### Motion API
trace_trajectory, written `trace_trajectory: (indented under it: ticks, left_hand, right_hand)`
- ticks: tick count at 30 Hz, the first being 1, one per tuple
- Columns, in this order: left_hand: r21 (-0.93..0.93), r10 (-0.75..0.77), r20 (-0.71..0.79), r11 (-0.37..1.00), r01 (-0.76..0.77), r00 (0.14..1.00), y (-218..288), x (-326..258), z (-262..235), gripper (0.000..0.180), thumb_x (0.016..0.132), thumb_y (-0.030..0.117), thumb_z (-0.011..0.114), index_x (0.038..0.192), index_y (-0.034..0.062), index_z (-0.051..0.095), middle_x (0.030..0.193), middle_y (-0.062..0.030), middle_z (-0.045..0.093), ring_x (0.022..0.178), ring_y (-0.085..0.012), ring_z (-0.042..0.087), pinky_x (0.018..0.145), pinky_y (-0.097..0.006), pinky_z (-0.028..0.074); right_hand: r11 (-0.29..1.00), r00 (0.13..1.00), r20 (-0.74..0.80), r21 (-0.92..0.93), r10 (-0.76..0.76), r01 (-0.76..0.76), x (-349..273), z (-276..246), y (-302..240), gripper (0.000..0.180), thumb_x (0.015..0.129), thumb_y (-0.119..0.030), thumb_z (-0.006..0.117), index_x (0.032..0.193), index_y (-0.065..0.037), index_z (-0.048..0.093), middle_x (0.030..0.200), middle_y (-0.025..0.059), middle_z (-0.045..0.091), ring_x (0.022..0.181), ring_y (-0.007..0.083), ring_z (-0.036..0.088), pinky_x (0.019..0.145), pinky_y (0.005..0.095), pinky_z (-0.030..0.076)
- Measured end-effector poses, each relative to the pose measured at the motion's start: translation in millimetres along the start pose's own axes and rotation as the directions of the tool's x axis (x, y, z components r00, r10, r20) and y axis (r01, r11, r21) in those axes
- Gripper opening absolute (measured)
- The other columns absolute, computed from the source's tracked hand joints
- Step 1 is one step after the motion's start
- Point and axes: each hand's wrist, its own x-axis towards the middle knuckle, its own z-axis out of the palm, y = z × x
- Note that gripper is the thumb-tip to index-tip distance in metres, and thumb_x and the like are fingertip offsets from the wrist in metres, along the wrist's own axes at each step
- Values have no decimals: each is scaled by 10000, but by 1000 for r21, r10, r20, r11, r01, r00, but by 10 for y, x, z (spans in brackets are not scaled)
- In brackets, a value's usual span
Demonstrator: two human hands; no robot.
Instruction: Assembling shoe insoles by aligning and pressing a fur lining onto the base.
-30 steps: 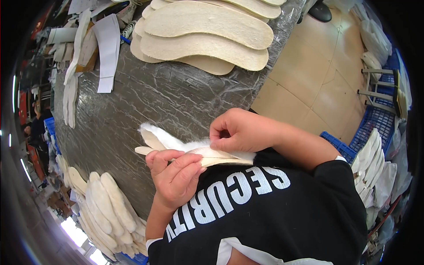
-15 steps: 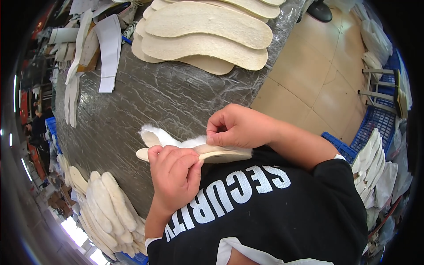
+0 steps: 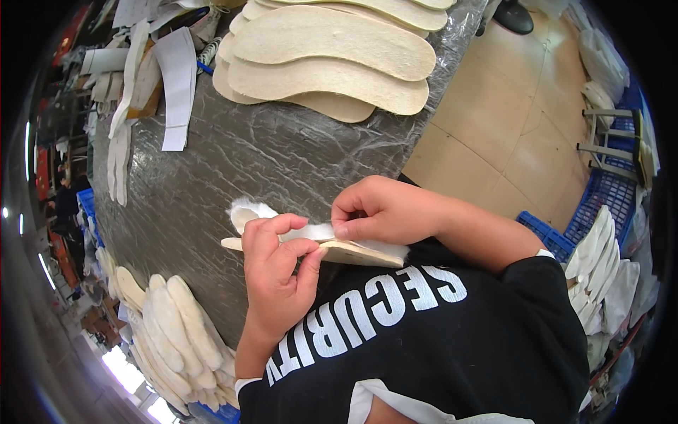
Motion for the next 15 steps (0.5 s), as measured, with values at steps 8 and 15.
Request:
trace_trajectory:
  ticks: [8, 15]
  left_hand:
    - [16, 93, 14, 996, -93, 996, -96, 2, 23, 157, 728, 51, 734, 809, 53, 599, 899, -75, 663, 866, -270, 604, 811, -376, 392]
    - [4, 22, 23, 1000, -22, 999, -84, 21, 50, 109, 772, 31, 705, 812, 9, 606, 891, -97, 657, 878, -266, 596, 832, -360, 424]
  right_hand:
    - [982, 984, -19, -73, -178, 176, -94, -25, 23, 353, 822, -304, 758, 942, -4, 615, 860, 81, 591, 778, 174, 561, 680, 318, 462]
    - [923, 949, -152, -319, -275, 217, -174, 95, -62, 391, 705, -201, 819, 971, 14, 631, 899, 158, 618, 844, 330, 613, 728, 393, 495]
